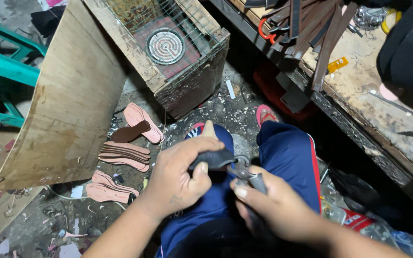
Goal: The person sits on the floor of a shoe workshop assembling a shoe on a wooden last. They hammer the upper and insole, pull and trim excess material with pliers, fit the upper over the last, and press the parts together by hand.
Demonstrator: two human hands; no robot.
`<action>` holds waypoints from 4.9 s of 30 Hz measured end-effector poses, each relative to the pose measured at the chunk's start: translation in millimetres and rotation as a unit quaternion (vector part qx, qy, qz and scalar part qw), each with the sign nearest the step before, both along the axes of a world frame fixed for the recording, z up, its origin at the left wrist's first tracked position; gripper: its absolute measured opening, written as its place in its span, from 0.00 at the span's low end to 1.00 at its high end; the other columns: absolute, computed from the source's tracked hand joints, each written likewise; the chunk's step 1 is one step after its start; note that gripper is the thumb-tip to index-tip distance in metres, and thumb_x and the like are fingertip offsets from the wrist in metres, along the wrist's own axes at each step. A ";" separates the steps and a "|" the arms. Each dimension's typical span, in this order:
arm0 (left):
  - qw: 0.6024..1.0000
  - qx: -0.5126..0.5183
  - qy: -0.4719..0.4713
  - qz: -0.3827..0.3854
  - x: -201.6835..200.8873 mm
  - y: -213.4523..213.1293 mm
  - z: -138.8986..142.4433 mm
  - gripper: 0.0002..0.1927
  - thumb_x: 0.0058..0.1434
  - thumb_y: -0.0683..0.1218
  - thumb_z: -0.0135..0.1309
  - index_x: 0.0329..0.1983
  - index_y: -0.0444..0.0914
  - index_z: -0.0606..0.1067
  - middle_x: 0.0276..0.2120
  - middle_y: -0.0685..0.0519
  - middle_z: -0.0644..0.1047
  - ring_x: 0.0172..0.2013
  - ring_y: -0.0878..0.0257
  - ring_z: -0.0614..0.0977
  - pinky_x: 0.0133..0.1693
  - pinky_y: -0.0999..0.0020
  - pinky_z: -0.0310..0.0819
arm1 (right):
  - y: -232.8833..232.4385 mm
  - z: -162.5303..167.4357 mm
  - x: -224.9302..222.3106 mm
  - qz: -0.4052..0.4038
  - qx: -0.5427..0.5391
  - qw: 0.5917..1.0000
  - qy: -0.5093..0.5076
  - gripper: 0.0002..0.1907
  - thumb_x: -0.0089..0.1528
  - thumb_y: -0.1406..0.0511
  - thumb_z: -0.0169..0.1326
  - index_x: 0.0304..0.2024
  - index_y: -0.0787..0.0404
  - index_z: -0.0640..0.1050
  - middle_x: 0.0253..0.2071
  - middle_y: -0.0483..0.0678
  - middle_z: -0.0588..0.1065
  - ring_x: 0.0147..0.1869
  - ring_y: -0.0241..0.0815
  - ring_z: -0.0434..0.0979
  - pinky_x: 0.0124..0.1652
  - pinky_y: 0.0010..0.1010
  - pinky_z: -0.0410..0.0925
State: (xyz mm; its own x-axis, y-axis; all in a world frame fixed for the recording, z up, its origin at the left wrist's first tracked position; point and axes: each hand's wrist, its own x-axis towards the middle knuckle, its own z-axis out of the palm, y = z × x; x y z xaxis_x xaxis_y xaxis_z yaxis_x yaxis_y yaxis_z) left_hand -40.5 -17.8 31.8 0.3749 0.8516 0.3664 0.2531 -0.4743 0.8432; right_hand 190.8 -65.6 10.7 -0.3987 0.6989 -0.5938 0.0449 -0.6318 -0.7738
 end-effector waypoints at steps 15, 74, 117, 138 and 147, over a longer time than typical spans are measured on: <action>0.974 -0.059 -0.119 0.185 13.3 18.2 -38.5 0.18 0.69 0.40 0.44 0.60 0.32 0.71 0.51 0.45 0.77 0.50 0.60 0.79 0.56 0.68 0.74 | 42.4 -29.2 -38.9 -0.063 0.420 0.870 -0.253 0.14 0.64 0.62 0.55 0.42 0.66 0.69 0.28 0.58 0.79 0.33 0.55 0.83 0.32 0.41 0.73; 0.960 -0.103 0.259 0.009 -1.0 10.9 -84.4 0.21 0.57 0.44 0.58 0.55 0.43 0.78 0.48 0.49 0.80 0.48 0.48 0.82 0.48 0.55 0.75 | 2.7 -101.2 -24.2 0.027 0.359 0.889 -0.284 0.15 0.63 0.64 0.53 0.48 0.66 0.69 0.35 0.60 0.77 0.39 0.63 0.78 0.37 0.50 0.71; 0.932 -0.207 0.291 -0.057 2.0 22.5 -96.3 0.24 0.64 0.56 0.50 0.61 0.43 0.75 0.44 0.41 0.81 0.45 0.44 0.82 0.48 0.54 0.75 | -5.8 -68.6 -24.7 0.244 0.369 0.805 -0.395 0.15 0.59 0.66 0.50 0.46 0.68 0.70 0.32 0.63 0.79 0.38 0.65 0.80 0.40 0.53 0.71; 0.965 -0.221 0.119 0.083 -31.8 19.1 -55.9 0.27 0.50 0.46 0.66 0.53 0.37 0.75 0.40 0.47 0.82 0.41 0.60 0.82 0.45 0.66 0.78 | -24.1 -73.4 2.2 0.016 0.402 0.843 -0.356 0.19 0.57 0.62 0.60 0.49 0.62 0.74 0.38 0.54 0.79 0.40 0.52 0.81 0.40 0.41 0.72; 0.990 -0.135 -0.013 0.026 51.5 28.5 -31.4 0.26 0.55 0.48 0.64 0.56 0.36 0.74 0.48 0.48 0.83 0.49 0.62 0.85 0.53 0.67 0.77 | 11.1 -60.6 16.0 -0.288 0.339 0.887 -0.123 0.24 0.55 0.68 0.65 0.51 0.60 0.71 0.41 0.41 0.73 0.44 0.30 0.73 0.46 0.27 0.70</action>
State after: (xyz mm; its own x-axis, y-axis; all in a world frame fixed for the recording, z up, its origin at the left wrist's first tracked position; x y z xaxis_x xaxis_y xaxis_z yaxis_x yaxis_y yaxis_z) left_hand 11.0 10.7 0.4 0.3207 0.9380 0.1319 0.2481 -0.2176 0.9440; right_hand 206.8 -54.5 -49.9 0.2226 0.9747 0.0214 0.0855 0.0023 -0.9963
